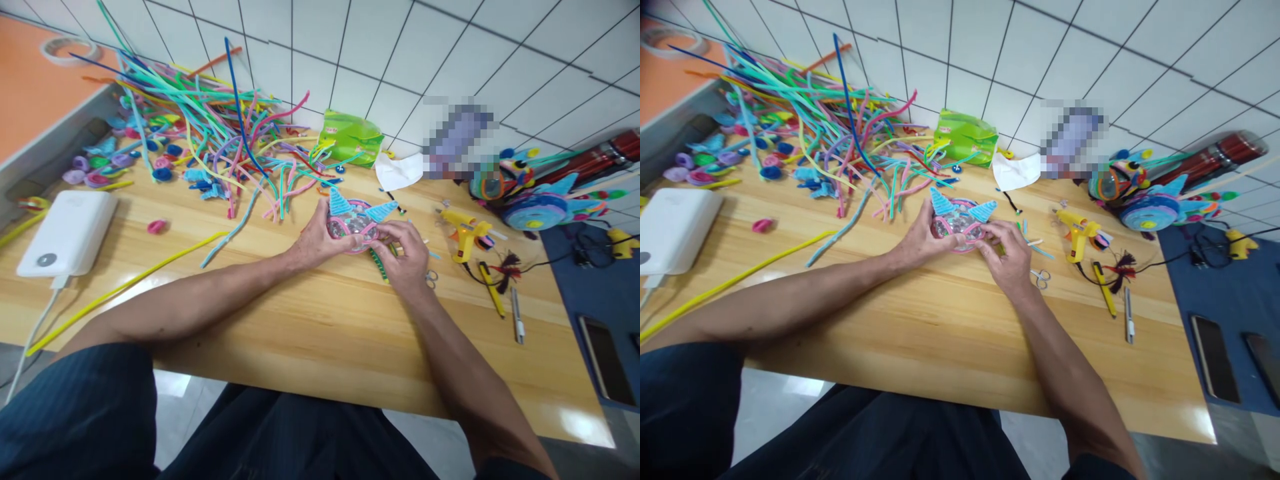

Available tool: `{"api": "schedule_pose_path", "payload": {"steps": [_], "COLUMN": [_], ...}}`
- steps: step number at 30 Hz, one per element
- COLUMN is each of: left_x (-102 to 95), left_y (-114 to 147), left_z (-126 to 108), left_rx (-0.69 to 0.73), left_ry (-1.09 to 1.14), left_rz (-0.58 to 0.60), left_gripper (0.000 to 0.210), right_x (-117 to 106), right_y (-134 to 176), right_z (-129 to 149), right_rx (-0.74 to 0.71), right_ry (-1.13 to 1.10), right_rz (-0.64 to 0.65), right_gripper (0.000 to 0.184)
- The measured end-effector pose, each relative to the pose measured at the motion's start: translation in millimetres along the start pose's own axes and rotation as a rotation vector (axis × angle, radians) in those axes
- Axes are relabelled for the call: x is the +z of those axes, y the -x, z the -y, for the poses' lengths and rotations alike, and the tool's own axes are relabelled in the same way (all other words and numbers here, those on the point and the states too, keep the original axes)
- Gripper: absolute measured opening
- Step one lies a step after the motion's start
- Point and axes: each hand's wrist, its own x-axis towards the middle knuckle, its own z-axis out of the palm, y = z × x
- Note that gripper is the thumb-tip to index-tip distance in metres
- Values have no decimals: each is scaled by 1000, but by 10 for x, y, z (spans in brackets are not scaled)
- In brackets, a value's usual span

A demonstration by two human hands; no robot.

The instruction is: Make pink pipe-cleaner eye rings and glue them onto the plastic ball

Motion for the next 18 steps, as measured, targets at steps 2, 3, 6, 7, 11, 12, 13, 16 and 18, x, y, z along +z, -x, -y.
{"api": "schedule_pose_path", "payload": {"steps": [2,3,6,7,11,12,13,16,18], "left_x": [6,10,18,19,9,6,3,2,6], "left_y": [-2,-3,-7,-10,-23,-25,-25,-20,-14], "left_z": [1,3,13,16,21,19,17,15,21], "left_rx": [-4,-2,4,6,27,26,19,-6,3], "left_ry": [13,23,41,44,46,40,33,11,8], "left_rz": [-1,-1,-4,-5,9,9,9,16,24], "left_gripper": [80,80,81,80,81,82,82,82,80], "right_x": [3,4,5,4,0,1,2,8,12], "right_y": [1,2,2,1,-7,-10,-13,-20,-23], "right_z": [2,3,5,5,15,19,23,37,43], "right_rx": [12,20,34,37,47,44,39,16,7], "right_ry": [10,15,7,6,23,21,15,-10,-10], "right_rz": [1,3,6,9,19,17,13,1,-4], "right_gripper": [20,20,19,19,19,19,19,20,20]}}
